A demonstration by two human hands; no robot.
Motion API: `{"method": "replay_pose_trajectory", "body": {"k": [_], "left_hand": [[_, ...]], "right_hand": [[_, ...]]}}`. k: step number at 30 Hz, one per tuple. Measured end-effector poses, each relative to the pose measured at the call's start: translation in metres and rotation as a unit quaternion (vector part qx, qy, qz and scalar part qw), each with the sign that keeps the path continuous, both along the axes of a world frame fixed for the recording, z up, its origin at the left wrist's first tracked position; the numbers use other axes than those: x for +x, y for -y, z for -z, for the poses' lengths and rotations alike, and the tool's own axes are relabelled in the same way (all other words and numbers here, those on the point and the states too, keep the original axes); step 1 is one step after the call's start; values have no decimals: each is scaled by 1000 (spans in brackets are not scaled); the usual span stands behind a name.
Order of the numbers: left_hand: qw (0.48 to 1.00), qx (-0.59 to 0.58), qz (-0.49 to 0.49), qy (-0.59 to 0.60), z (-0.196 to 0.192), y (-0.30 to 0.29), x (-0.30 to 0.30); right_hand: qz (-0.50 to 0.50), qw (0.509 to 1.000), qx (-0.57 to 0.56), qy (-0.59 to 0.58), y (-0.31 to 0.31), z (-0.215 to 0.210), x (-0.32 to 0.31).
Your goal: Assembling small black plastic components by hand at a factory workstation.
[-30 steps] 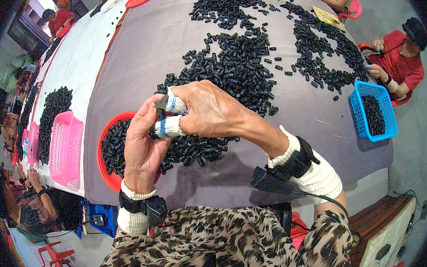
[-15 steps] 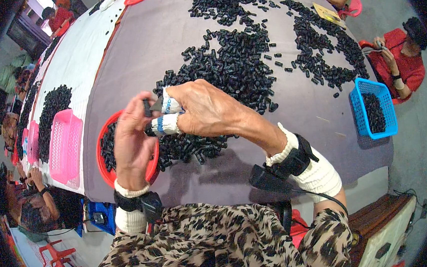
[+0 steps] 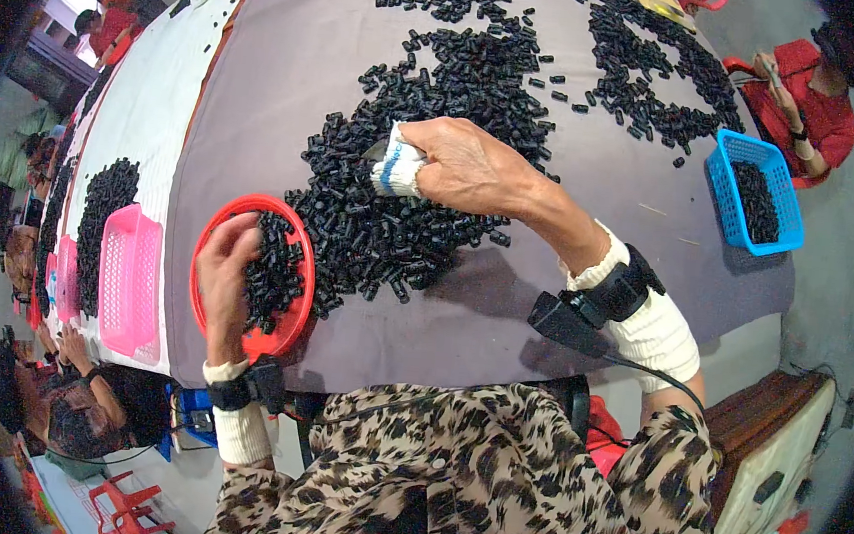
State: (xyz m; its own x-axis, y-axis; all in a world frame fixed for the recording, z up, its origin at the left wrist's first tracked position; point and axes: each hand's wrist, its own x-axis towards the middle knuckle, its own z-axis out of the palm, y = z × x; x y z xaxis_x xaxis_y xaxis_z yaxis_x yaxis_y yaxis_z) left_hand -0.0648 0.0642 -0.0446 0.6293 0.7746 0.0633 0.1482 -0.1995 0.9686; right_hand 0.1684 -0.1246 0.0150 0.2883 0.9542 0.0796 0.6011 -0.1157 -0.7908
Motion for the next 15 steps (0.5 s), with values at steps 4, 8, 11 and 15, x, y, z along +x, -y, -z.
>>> {"method": "replay_pose_trajectory", "body": {"k": [4,8,11,15], "left_hand": [[976,149,135,-84,11,33,37],[927,289,182,-153,30,57,75],[887,375,189,-194,39,69,88],[880,408,183,-159,55,70,92]], "right_hand": [[-6,1000,-10,-14,-8,6,-3],[-16,999,1,-34,-2,13,1],[-15,999,-25,-36,5,15,5],[-15,999,-22,-44,6,23,5]]}}
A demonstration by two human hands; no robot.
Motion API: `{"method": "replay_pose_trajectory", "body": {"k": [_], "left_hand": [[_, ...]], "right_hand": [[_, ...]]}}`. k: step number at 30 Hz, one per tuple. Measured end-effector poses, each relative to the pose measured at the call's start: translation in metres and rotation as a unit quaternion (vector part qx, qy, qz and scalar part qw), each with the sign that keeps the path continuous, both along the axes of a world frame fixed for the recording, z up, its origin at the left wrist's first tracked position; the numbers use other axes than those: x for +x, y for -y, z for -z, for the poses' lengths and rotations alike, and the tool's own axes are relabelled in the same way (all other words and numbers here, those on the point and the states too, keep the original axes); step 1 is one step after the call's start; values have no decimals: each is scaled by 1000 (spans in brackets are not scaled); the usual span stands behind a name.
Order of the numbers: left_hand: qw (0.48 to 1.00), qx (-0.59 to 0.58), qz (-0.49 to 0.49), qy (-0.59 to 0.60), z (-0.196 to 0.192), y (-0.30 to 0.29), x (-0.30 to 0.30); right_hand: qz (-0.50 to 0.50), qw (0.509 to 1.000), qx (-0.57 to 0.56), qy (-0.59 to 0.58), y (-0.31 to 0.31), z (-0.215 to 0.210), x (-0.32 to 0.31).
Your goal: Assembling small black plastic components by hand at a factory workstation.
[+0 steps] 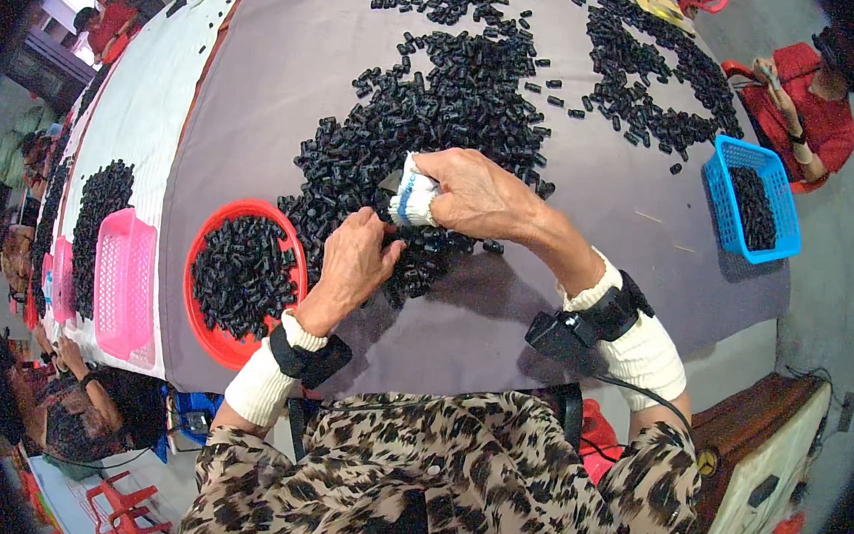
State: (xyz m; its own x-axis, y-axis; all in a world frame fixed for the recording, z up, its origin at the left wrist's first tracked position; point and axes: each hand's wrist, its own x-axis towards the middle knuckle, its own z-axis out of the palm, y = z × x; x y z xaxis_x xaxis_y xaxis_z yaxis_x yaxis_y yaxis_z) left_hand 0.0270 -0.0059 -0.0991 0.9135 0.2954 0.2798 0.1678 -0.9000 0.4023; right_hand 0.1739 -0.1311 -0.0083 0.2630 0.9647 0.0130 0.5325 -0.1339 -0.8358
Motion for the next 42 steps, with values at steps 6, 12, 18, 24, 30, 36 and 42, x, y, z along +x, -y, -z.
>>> {"method": "replay_pose_trajectory", "body": {"k": [6,12,18,24,30,36,42], "left_hand": [[899,-434,-55,31,-30,-22,-4],[617,-752,12,233,-89,-34,-23],[563,-777,51,277,-107,-25,-32],[586,-765,62,261,-109,-26,-38],[590,-770,68,234,-118,-24,-39],[574,-788,81,210,-127,-27,-41],[533,-804,101,244,-126,-25,-39]], "right_hand": [[31,999,24,-17,-3,3,-1],[55,987,98,-119,-25,-23,-26],[65,979,150,-120,-36,-41,-52],[98,979,121,-134,-38,-50,-58],[72,982,132,-110,-41,-59,-56],[55,984,127,-111,-45,-66,-48],[75,977,159,-122,-39,-61,-49]]}}
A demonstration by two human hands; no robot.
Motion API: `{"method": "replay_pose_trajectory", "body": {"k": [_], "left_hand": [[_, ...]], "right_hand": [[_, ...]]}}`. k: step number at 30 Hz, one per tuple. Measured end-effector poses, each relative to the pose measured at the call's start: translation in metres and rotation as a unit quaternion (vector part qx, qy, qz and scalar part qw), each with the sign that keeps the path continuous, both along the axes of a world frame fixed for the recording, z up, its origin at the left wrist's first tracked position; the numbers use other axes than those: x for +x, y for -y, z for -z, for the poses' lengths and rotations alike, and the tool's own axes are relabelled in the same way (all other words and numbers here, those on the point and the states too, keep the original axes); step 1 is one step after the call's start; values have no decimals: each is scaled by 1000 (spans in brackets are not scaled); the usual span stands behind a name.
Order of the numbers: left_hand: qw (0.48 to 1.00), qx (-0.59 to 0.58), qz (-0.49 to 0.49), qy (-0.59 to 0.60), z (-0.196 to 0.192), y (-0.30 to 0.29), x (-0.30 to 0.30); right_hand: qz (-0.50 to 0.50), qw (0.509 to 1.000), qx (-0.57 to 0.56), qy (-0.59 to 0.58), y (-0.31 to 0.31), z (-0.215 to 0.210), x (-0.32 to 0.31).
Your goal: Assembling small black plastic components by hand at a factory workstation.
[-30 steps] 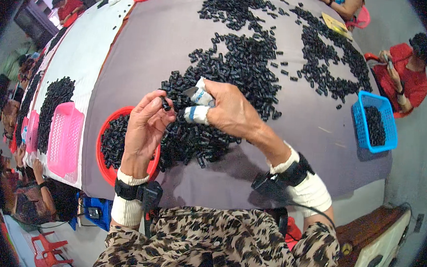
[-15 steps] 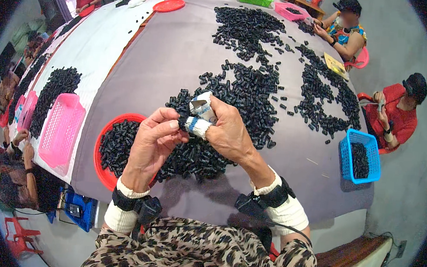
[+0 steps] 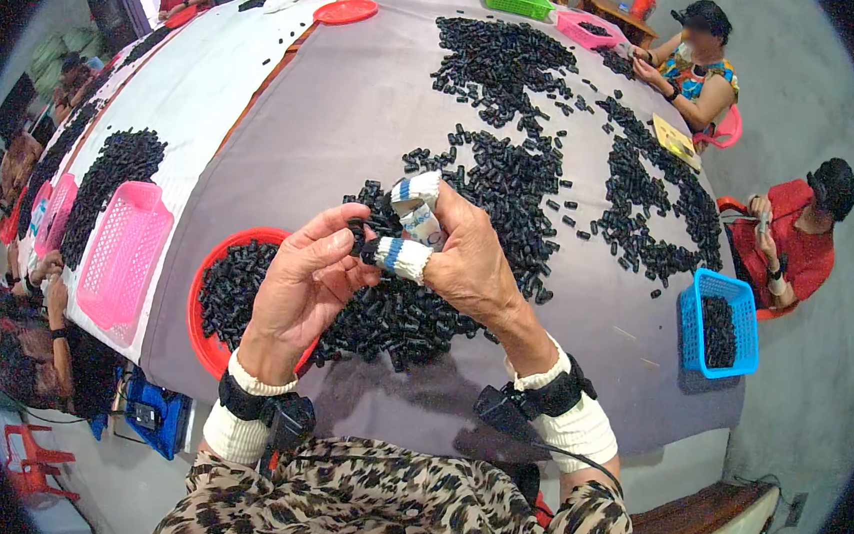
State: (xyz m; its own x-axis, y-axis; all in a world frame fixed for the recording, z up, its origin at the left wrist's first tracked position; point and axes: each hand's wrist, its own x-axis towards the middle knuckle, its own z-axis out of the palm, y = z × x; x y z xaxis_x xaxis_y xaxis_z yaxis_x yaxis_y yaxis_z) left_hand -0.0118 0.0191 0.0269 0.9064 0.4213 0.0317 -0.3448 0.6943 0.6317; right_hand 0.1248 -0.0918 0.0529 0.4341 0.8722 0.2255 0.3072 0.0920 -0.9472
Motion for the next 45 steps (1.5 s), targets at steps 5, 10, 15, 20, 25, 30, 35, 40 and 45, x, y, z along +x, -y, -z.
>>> {"method": "replay_pose_trajectory", "body": {"k": [5,10,15,20,25,30,35,40,45], "left_hand": [[999,-22,-27,-21,1,2,3],[996,17,-62,-60,5,6,7],[995,47,-67,-53,5,9,9],[994,62,-80,-40,2,16,11],[990,88,-101,-52,2,17,9],[987,105,-108,-55,2,21,13],[984,117,-111,-72,0,23,13],[984,120,-115,-69,-1,24,12],[982,122,-122,-80,-1,23,14]], "right_hand": [[-13,1000,10,11,3,3,-2],[-21,996,49,77,-2,10,-6],[7,996,65,62,0,19,-6],[-6,998,59,-29,5,26,-4],[-25,992,26,-123,8,36,-1],[-29,985,59,-161,10,37,-3],[-34,980,55,-190,11,41,-4],[-32,980,55,-189,10,41,-7],[-14,991,41,-124,10,36,-9]]}}
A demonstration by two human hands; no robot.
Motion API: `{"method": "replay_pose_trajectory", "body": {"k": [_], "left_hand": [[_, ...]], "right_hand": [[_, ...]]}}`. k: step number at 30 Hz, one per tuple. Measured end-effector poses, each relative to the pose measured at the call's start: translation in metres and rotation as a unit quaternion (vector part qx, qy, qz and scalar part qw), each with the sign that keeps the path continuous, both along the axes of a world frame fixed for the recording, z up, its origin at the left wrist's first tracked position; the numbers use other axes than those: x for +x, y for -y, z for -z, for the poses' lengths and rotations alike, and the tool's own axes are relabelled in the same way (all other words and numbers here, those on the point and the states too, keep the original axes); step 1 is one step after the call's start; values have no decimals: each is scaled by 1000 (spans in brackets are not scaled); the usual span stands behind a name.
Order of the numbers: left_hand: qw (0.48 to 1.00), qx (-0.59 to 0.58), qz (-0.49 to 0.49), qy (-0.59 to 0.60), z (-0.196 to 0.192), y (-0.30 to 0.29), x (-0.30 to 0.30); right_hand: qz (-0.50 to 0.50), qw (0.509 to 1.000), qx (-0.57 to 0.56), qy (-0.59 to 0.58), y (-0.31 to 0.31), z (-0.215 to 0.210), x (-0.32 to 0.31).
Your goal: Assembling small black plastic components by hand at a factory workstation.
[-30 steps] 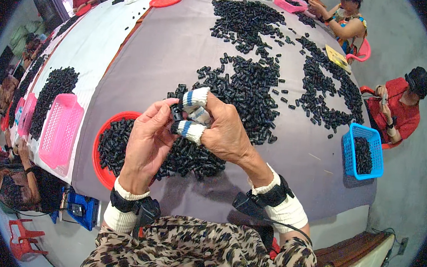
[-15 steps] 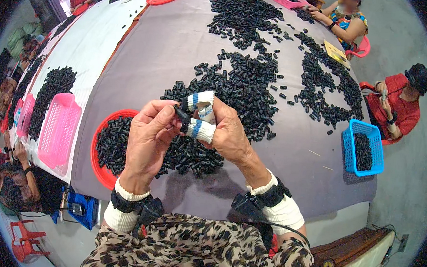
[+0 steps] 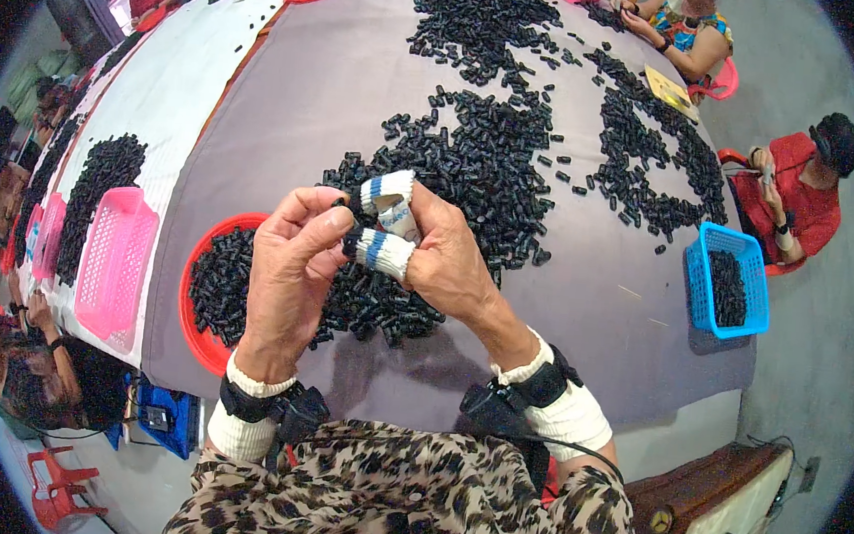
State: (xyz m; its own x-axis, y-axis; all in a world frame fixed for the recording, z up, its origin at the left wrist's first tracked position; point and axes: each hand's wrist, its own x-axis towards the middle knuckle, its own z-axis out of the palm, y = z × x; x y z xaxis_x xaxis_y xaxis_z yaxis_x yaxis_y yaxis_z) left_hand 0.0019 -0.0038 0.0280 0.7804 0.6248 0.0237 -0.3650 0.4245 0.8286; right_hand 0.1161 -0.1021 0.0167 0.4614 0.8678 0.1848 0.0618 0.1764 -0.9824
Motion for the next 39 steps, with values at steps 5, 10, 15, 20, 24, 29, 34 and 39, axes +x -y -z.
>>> {"method": "replay_pose_trajectory", "body": {"k": [5,10,15,20,24,29,34,39], "left_hand": [[1000,-11,0,-7,4,-1,0],[1000,-18,16,6,3,-1,0],[999,-17,28,-9,3,-5,-3],[988,-94,86,87,9,-10,-3],[982,-120,100,101,6,-7,-2],[977,-139,115,114,11,-9,-3],[976,-154,111,106,13,-8,0],[976,-146,121,105,17,-10,1]], "right_hand": [[-2,1000,-2,-9,1,-4,0],[4,1000,6,24,0,-5,2],[38,983,23,177,-2,-11,5],[21,985,-14,171,-4,-27,10],[-8,978,-32,204,-8,-24,15],[-25,964,-82,252,-9,-31,15],[-32,958,-80,274,-10,-33,19],[-47,947,-98,301,-10,-36,21]]}}
